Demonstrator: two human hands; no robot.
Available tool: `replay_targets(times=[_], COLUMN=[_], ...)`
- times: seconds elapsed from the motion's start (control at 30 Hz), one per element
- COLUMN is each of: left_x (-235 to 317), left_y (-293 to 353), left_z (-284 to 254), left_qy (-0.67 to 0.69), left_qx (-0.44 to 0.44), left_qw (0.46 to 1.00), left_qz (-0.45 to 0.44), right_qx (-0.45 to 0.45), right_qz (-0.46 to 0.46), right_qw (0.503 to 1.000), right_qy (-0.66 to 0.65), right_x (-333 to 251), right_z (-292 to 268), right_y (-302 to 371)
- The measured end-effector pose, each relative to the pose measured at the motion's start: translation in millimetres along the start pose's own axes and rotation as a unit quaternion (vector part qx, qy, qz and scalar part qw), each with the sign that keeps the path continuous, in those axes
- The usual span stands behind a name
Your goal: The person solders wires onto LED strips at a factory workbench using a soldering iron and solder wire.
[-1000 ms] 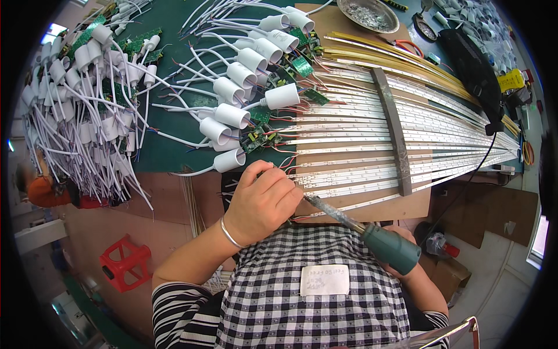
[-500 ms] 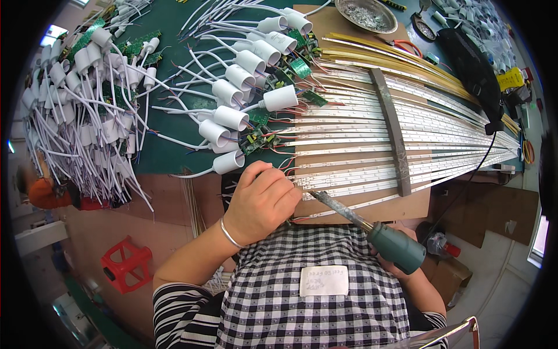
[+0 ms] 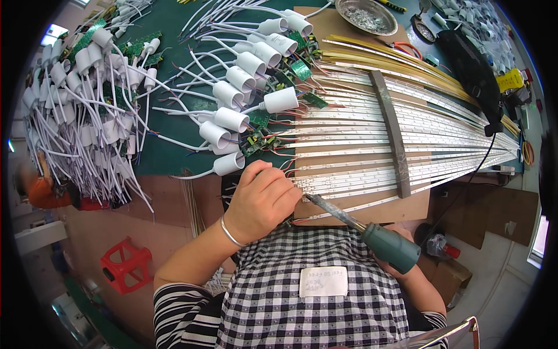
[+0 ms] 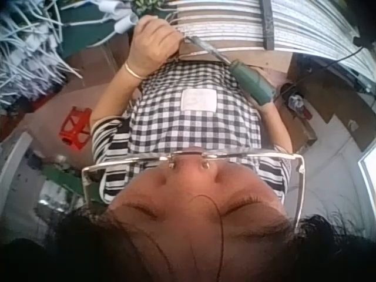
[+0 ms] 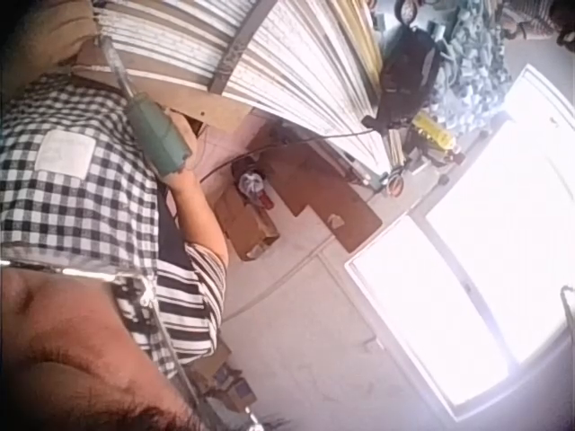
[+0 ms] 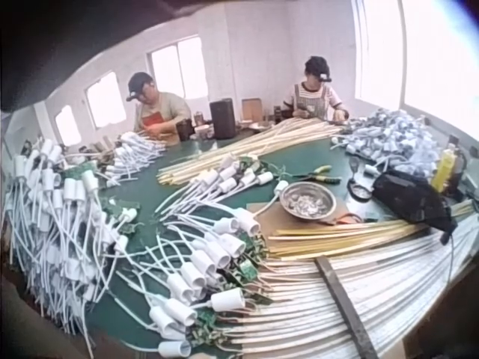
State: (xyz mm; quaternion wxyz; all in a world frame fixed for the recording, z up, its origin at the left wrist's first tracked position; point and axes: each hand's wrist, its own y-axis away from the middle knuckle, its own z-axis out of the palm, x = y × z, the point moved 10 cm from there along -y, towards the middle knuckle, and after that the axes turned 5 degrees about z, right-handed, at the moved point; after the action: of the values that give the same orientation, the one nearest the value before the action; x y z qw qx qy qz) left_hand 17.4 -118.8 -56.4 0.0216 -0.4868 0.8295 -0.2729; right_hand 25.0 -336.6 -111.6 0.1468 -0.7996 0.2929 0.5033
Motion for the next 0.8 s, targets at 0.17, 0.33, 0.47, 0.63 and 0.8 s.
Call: replay_targets(times=[0.17, 0.33, 0.47, 0.63, 0.8], left_x=[-1, -1, -1, -1, -1], left_y=[1, 0, 0, -1, -1], left_z=[0, 0, 0, 0, 1], left_qy=[-0.002, 0.001, 0.004, 0.004, 0.004], left_qx=[0.000, -0.003, -0.002, -0.009, -0.012], left_qw=[1.000, 1.000, 1.000, 1.000, 1.000], left_qz=[-0.001, 0.000, -0.003, 0.002, -0.002], right_qx=[-0.014, -0.008, -0.013, 0.138, 0.138], right_qz=[0.018, -0.014, 0.149, 0.094, 0.086], right_qw=[0.993, 0.991, 0.988, 0.977, 0.982], right_qy=[0.118, 0.134, -0.036, -0.129, -0.093], right_x=[2, -3, 14, 2, 1], right_z=[1, 0, -4, -25, -26], right_y=[-1, -3, -10, -10, -12])
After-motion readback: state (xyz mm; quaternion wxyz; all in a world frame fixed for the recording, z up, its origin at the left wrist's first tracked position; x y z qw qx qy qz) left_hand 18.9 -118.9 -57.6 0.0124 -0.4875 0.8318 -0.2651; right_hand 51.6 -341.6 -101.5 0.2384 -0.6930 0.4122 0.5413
